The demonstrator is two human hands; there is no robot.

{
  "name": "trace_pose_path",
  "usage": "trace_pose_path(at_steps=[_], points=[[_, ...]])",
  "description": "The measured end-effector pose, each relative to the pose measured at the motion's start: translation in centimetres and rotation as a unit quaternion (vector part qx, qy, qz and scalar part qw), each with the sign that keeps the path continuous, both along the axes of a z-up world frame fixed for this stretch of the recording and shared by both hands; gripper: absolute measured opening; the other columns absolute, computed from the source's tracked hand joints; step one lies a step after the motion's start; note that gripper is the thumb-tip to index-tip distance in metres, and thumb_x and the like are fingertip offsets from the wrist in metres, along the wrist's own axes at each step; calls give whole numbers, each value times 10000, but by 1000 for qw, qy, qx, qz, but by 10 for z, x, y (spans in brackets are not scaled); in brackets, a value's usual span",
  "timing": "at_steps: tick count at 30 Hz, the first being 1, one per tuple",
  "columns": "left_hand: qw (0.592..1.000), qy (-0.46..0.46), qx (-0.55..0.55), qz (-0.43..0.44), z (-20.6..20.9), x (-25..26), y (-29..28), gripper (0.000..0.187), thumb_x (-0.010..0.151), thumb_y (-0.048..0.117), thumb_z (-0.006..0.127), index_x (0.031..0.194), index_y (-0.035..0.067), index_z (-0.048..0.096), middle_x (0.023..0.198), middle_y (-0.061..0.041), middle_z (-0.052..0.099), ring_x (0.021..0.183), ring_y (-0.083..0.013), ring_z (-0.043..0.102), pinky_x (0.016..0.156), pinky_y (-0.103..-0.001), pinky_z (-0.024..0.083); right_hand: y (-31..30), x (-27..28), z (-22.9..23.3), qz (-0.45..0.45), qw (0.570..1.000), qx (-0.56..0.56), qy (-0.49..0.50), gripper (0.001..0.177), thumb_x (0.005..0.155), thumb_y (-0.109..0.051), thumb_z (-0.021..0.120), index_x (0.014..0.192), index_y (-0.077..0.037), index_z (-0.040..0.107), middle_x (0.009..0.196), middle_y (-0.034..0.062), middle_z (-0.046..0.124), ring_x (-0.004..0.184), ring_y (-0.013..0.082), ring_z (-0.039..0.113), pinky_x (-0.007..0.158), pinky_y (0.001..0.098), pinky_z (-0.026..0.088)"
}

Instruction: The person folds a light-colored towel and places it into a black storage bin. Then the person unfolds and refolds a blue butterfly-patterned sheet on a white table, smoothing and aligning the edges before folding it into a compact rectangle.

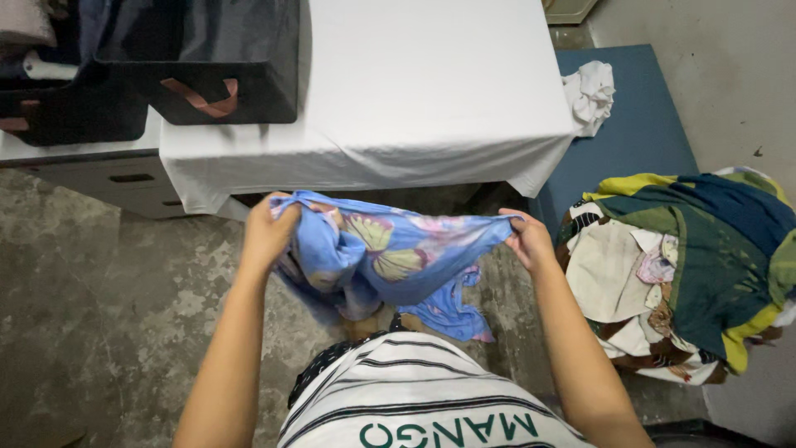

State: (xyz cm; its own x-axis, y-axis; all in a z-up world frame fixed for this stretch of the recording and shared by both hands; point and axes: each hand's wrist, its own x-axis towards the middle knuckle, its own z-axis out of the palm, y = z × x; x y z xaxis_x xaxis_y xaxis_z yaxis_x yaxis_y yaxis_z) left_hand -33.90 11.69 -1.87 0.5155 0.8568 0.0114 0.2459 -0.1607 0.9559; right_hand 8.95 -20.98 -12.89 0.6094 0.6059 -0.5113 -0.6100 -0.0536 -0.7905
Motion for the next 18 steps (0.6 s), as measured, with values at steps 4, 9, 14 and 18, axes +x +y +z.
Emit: trace_pose_path(at_steps=[4,9,14,18], points=[[979,160,51,-118,-2,30,-22,295,834,183,790,1105,88,724,905,-77,729,797,-166,688,726,-327,536,28,-41,14,24,992,125,1,475,813,-142,617,1255,32,638,815,75,629,669,193,594,613,349,530],[929,59,101,-351,17,84,-77,369,772,191,806,1130,130,742,1021,-104,760,967,-254,724,847,-362,551,78,-160,39,427,764,102,-473,659,797,-162,858,1361,1,557,1168,179,682,1047,307,638,911,464,499],[943,91,218,-234,48,65,-51,744,522,305,944,1165,13,710,1044,-226,675,916,-380,660,772,-457,531,77,-108,82,221,858,-234,-401,297,858,-187,631,1112,-120,770,1009,140,802,889,240,764,781,392,592],[898,358,89,-238,56,51,-40,462,691,452,897,912,62,787,817,-156,734,787,-293,730,746,-408,552,56,-87,107,118,786,-267,-545,573,798,-127,742,1329,-24,553,1049,207,731,961,359,728,811,429,576]])
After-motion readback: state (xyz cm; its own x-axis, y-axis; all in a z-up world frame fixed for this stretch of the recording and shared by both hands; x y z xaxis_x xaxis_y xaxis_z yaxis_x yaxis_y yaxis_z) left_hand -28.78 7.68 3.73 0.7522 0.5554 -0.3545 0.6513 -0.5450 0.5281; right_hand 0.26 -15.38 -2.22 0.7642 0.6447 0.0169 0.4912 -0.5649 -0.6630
